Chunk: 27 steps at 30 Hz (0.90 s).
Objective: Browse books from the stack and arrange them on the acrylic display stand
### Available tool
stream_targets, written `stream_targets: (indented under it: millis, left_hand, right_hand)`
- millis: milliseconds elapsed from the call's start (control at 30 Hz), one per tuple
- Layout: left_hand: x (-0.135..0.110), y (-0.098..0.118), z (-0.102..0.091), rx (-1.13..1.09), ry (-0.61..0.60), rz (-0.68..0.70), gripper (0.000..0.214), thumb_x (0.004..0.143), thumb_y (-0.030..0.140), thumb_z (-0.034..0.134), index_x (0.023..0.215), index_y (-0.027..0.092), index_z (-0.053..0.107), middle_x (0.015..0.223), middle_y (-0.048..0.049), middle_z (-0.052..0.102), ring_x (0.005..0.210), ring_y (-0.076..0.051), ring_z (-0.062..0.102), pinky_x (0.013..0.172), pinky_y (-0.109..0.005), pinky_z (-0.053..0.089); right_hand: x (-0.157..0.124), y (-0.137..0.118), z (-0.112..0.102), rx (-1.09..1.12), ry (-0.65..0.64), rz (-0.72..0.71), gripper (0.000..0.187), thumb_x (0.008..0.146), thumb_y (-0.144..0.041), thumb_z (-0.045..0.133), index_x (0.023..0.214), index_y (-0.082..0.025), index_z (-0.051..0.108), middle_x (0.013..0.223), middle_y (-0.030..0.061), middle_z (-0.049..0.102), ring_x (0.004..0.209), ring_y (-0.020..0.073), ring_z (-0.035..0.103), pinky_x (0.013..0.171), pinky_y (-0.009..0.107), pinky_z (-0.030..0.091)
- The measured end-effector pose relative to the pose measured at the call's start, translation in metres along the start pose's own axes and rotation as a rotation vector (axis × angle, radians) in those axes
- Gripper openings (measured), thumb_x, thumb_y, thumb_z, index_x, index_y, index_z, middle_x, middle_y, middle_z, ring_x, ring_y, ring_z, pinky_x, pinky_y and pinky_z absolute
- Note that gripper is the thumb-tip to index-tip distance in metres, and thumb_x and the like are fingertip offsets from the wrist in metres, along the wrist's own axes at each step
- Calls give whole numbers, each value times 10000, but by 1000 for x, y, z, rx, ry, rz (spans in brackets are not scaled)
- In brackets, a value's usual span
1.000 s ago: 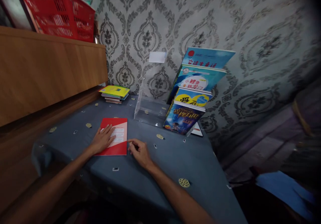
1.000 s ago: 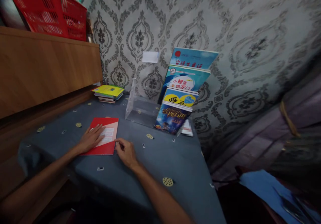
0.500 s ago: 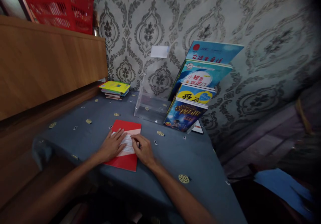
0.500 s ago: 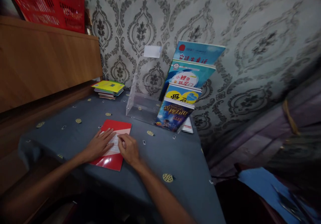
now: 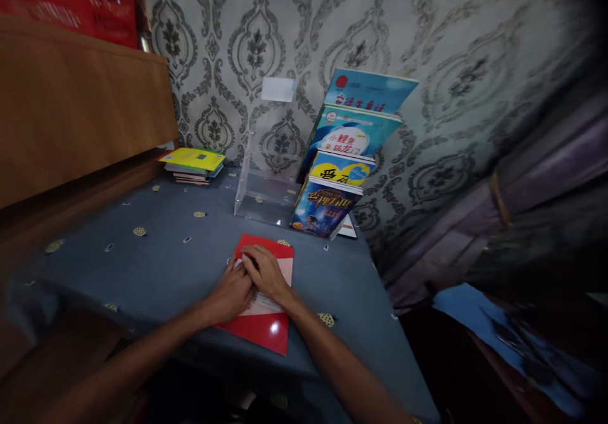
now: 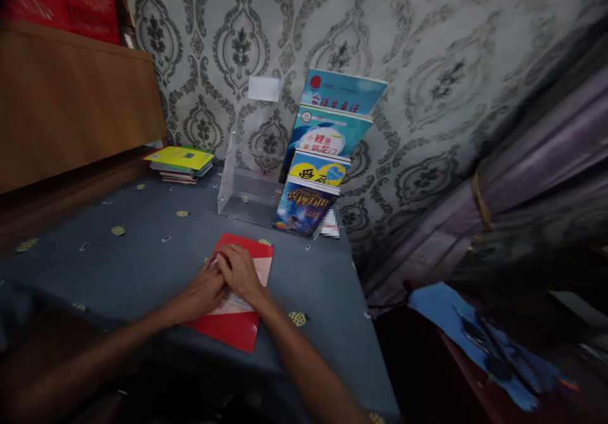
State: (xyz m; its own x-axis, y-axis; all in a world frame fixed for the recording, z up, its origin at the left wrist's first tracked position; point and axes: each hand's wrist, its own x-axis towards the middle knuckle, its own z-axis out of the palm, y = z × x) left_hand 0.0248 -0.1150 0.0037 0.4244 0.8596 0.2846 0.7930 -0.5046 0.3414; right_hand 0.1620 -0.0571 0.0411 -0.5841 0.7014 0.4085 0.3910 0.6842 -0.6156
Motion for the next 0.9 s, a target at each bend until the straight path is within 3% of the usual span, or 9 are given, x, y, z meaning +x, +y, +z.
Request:
stream_targets:
  millis: [233, 333, 567, 733, 900]
  left_hand:
    - [25, -12, -8, -111, 44, 13, 337, 948, 194, 442, 1237, 180, 615, 1238, -120, 643, 1182, -249, 576, 1065, -435, 468]
    - [42, -24, -13, -59, -8, 31, 295, 952, 211, 457, 1178, 156, 638, 1202, -131, 660, 1154, -254, 593, 1067, -434, 459]
    - [62, -49, -8, 118, -90, -42, 505, 989, 321, 412, 1458, 138, 448, 1531, -160, 463, 1422, -268, 424, 1179, -474, 333]
    - [60, -51, 3, 210, -25, -71, 520, 1024, 381, 315, 1471, 156, 456, 1551, -127, 447, 1441, -251, 406, 1174, -459, 340]
    - [59, -51, 8, 249, 4, -68, 524, 1026, 377, 301, 1470, 150, 464, 1545, -123, 457, 1449, -254, 394, 1160, -465, 358]
  right_hand:
    - [-9, 20, -3, 51, 45, 91, 357, 1048, -317, 358, 1236, -178, 628, 1238, 121, 687, 1187, 210, 613, 1074, 393, 448]
    - [-9, 23, -2, 27, 51, 114, 407, 1050, -336, 348, 1349, -156, 557, 1374, 148, 617, 1310, 224, 545, 1135, 416, 409]
    - [-17, 29, -14, -222, -50, 187, 511, 1004, -320, 472, 1479, -136, 436, 1524, 183, 475, 1448, 266, 403, 1213, 500, 295]
    - [-35, 29, -38, -376, -101, 306, 519, 986, -296, 490, 1455, -74, 462, 1563, 193, 413, 1490, 261, 326, 1237, 483, 236]
    - [-44, 24, -50, -426, -91, 380, 488, 999, -313, 449, 1456, -143, 462, 1580, 157, 398, 1494, 251, 319, 1229, 534, 217]
